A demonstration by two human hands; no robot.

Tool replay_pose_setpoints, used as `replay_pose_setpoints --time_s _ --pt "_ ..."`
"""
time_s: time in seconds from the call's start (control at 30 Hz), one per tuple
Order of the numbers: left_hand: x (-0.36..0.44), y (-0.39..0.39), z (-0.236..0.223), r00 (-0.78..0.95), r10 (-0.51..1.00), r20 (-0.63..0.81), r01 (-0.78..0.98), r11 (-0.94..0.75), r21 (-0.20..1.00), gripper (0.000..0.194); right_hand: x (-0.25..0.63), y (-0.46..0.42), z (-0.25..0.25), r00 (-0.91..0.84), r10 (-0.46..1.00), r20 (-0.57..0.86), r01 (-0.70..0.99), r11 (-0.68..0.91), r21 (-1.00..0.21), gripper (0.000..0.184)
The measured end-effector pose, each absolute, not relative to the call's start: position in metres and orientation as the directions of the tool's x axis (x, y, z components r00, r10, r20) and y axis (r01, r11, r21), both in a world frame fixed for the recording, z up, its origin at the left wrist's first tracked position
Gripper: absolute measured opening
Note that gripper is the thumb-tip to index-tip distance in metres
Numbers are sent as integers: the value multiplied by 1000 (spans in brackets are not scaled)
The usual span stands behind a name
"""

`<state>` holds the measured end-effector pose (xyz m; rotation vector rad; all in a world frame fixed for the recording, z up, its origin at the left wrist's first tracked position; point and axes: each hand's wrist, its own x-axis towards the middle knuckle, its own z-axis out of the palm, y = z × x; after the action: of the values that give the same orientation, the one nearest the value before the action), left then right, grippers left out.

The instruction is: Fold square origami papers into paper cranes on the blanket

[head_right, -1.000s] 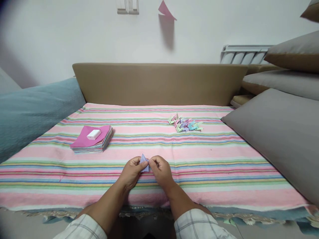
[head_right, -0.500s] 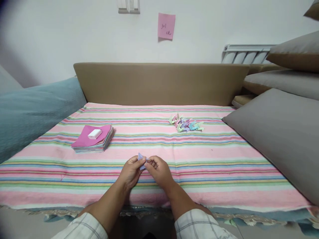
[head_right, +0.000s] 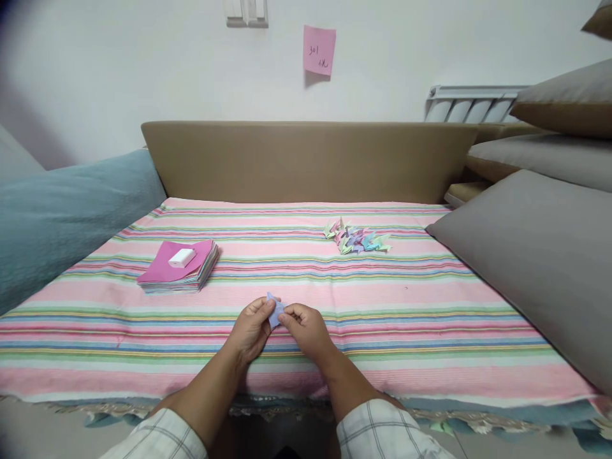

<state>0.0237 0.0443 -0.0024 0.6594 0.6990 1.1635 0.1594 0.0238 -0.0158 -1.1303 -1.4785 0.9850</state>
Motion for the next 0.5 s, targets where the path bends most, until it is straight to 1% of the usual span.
replay_pose_setpoints --time_s 0.1,0.2,0.33,0.5 --pt "23 44 -3 297 950 -93 -561 252 788 39 161 27 -15 2 980 199 20 199 -980 26" --pt "22 43 -5 297 948 -114 -521 261 813 36 163 29 -15 19 987 159 -82 160 -984 29" --pt "24 43 -8 260 959 -113 -527 240 815 32 163 29 -15 14 989 145 -129 146 -981 28" --pt "26 42 -8 214 971 -106 -522 205 828 32 162 28 -15 7 992 126 -196 125 -973 26"
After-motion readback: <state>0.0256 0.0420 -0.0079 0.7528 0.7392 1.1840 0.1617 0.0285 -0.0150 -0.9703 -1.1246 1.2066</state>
